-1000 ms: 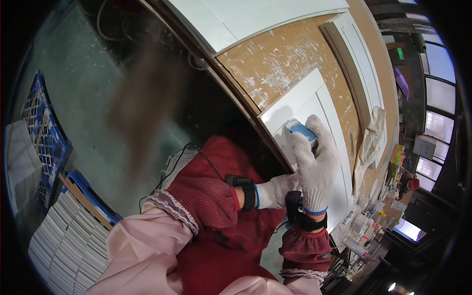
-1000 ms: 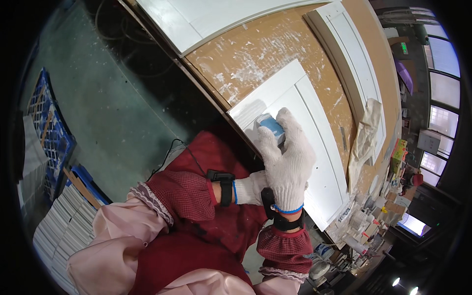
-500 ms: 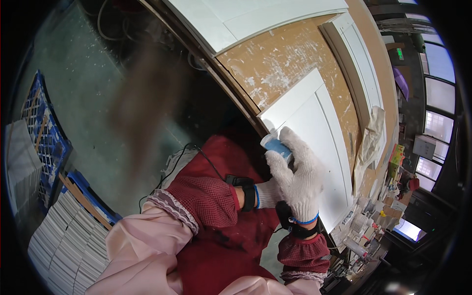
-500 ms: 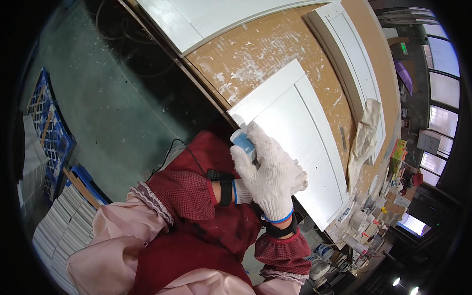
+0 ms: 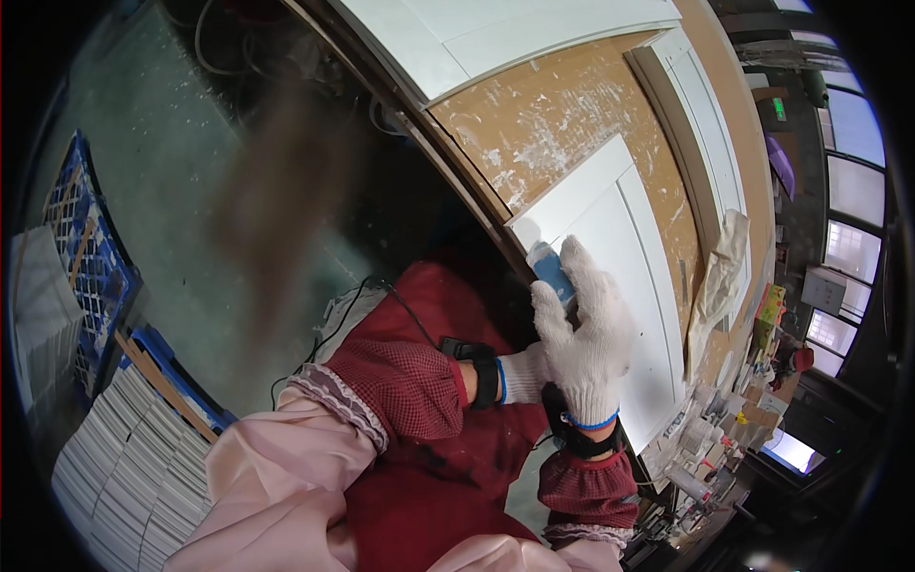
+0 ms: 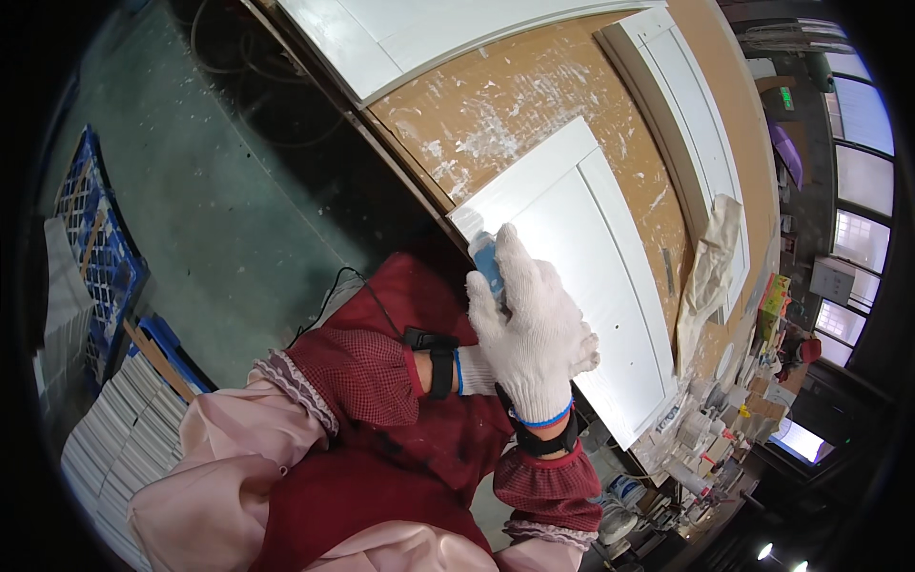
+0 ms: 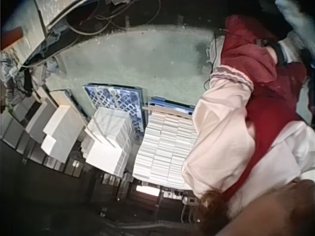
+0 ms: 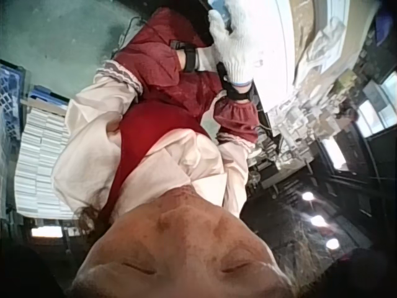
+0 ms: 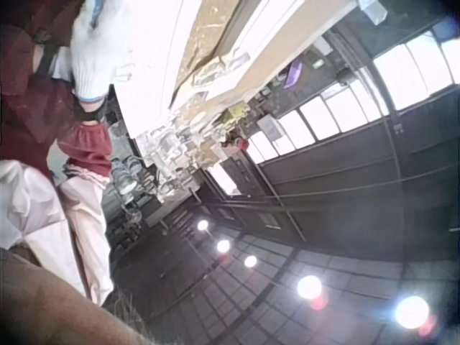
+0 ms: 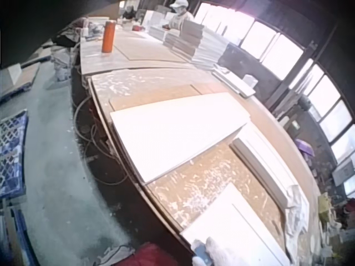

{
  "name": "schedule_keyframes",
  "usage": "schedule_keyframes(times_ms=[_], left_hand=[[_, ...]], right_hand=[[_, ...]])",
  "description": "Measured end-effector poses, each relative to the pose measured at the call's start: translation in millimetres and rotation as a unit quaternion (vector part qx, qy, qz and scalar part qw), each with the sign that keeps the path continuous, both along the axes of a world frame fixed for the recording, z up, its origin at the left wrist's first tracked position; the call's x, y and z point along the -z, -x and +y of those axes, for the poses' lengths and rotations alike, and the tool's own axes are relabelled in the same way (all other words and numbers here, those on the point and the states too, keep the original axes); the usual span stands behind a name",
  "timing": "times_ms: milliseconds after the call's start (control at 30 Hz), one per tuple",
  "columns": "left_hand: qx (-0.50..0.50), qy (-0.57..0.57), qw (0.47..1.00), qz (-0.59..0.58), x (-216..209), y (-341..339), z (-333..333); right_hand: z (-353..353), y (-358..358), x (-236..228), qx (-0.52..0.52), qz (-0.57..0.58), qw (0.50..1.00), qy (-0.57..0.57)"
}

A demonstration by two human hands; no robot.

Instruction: Sanding and cleaning the surfaces and edges of white wooden furniture panels using a sanding block, scraper, and cloth.

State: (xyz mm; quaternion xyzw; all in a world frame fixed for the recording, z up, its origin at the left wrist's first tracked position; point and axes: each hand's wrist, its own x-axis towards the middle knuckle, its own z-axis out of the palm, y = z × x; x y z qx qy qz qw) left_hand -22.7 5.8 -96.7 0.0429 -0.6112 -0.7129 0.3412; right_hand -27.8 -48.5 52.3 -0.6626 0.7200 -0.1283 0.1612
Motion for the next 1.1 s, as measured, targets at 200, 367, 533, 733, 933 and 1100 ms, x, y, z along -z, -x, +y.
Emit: schedule_keyframes(times_ms=[200,367,533,733,933,1100], left_hand=[[0.008,0.004,1.000,0.000,-2.5,-0.2,0.2],[0.001,0.008,1.000,-0.006,-2.4,-7.0,-2.0],[0.009,0.007,1.000,-0.009,-1.7,-4.4,-2.7],[0.011,0.006,1.000,-0.010,-4.4,-4.2,-2.3],[0.012,0.001,1.000,-0.014,-2.6,-7.5,-1.1],[0.011,-0.001,1.000,-0.014,-3.3,-7.7,-0.3]], right_hand=[[1.4,-0.6,0.9,-0.040,0.064,0.995,0.069],[3.4,1.9,0.3,-0.044,0.058,0.996,0.043],[-0.7,-1.4,5.3,-0.061,0.078,0.992,0.077],[1.5,6.3,0.7,-0.061,0.060,0.995,0.059],[-13.2,-15.0,-0.5,-0.085,0.007,0.992,0.093],[-20.8,-15.5,5.0,-0.070,0.022,0.996,0.056]])
